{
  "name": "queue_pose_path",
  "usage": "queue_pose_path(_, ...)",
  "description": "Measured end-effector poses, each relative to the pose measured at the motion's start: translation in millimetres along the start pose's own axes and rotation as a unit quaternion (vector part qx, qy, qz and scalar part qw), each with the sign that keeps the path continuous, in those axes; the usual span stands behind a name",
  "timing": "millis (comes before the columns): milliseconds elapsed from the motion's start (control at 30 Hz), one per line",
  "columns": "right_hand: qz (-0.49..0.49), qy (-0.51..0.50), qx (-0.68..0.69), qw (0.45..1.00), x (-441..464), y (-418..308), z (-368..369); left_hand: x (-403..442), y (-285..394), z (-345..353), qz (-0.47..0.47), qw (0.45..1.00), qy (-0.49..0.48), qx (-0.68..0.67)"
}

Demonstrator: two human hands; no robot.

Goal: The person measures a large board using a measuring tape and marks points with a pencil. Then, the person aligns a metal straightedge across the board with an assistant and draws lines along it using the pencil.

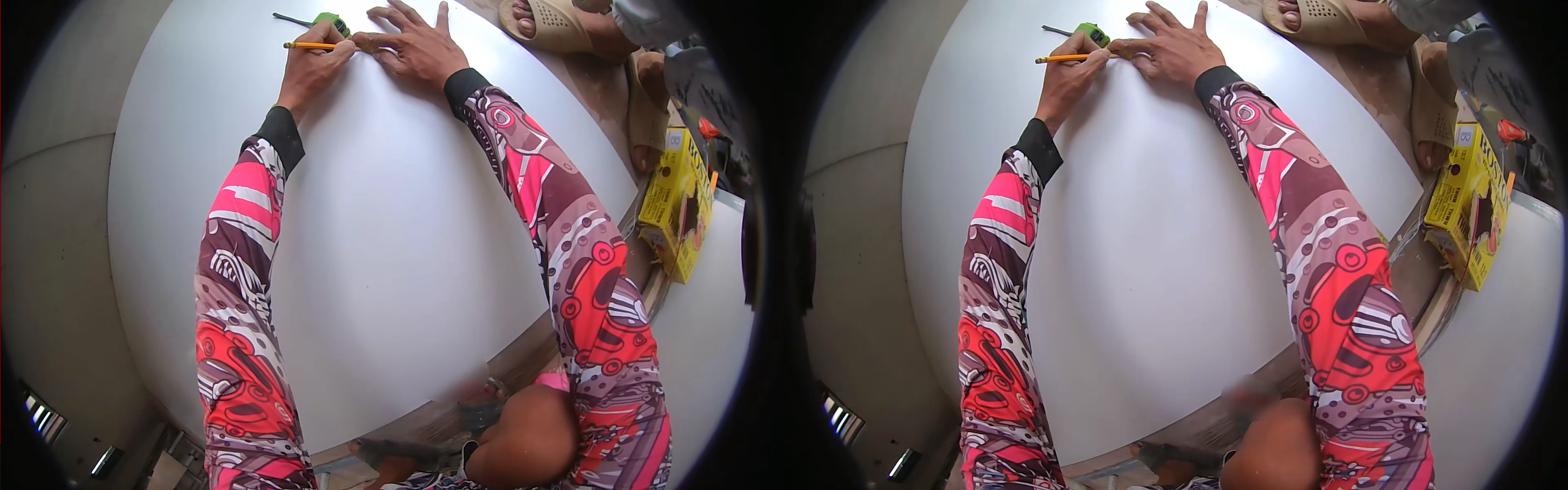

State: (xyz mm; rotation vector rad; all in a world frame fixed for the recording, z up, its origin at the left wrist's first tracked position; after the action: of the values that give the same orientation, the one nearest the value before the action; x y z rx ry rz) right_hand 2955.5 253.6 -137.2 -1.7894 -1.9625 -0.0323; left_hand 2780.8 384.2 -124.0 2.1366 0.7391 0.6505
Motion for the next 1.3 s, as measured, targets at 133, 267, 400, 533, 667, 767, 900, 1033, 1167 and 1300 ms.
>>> queue_pose_path(133,-0.005,0.006,-0.002,1.000,0.6,1.0,1.2,-2.1,6.7,-0.5,0.003,0.999,0.015,0.032)
queue_pose_path(267,-0.001,0.005,0.000,1.000,1.6,0.1,-0.1,-0.1,5.1,-2.9,-0.002,0.999,0.004,0.032)
queue_pose_path(400,-0.003,-0.002,-0.003,1.000,2.1,0.7,0.2,-0.9,5.6,-3.6,-0.026,0.999,-0.011,0.015)
queue_pose_path(533,-0.002,0.003,-0.004,1.000,4.1,6.5,8.3,3.1,-1.3,-2.6,-0.015,0.999,-0.015,0.030)
queue_pose_path(667,-0.003,0.000,-0.006,1.000,7.2,6.6,10.1,5.5,-4.9,-4.8,-0.021,0.999,-0.018,0.034)
queue_pose_path(767,-0.006,-0.004,-0.011,1.000,6.7,6.6,11.2,4.1,-5.0,-4.1,-0.017,0.999,-0.018,0.039)
queue_pose_path(900,-0.007,0.000,-0.014,1.000,8.4,7.6,13.7,6.0,-8.2,-4.4,-0.008,0.999,-0.017,0.043)
queue_pose_path(1033,-0.007,0.006,-0.009,1.000,6.3,6.6,13.1,6.2,-9.9,-4.8,-0.001,0.998,-0.017,0.062)
queue_pose_path(1167,-0.004,0.003,-0.003,1.000,7.8,5.9,12.3,7.2,-10.9,-5.7,-0.013,0.998,-0.027,0.051)
queue_pose_path(1300,-0.009,0.016,0.002,1.000,6.7,8.0,16.1,8.0,-14.0,-2.8,-0.002,0.999,-0.023,0.047)
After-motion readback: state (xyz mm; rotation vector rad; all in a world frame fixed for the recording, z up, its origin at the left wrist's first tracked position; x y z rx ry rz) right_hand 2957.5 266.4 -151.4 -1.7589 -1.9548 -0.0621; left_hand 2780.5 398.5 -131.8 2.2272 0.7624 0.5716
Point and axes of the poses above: each hand's wrist, its own x-axis towards the middle knuckle, its own z-axis out of the palm, y = z × x, the point moved 1 cm from there along x, towards the middle knuckle, and after that the axes turned 7 degrees about -z, right-handed, at the moved point
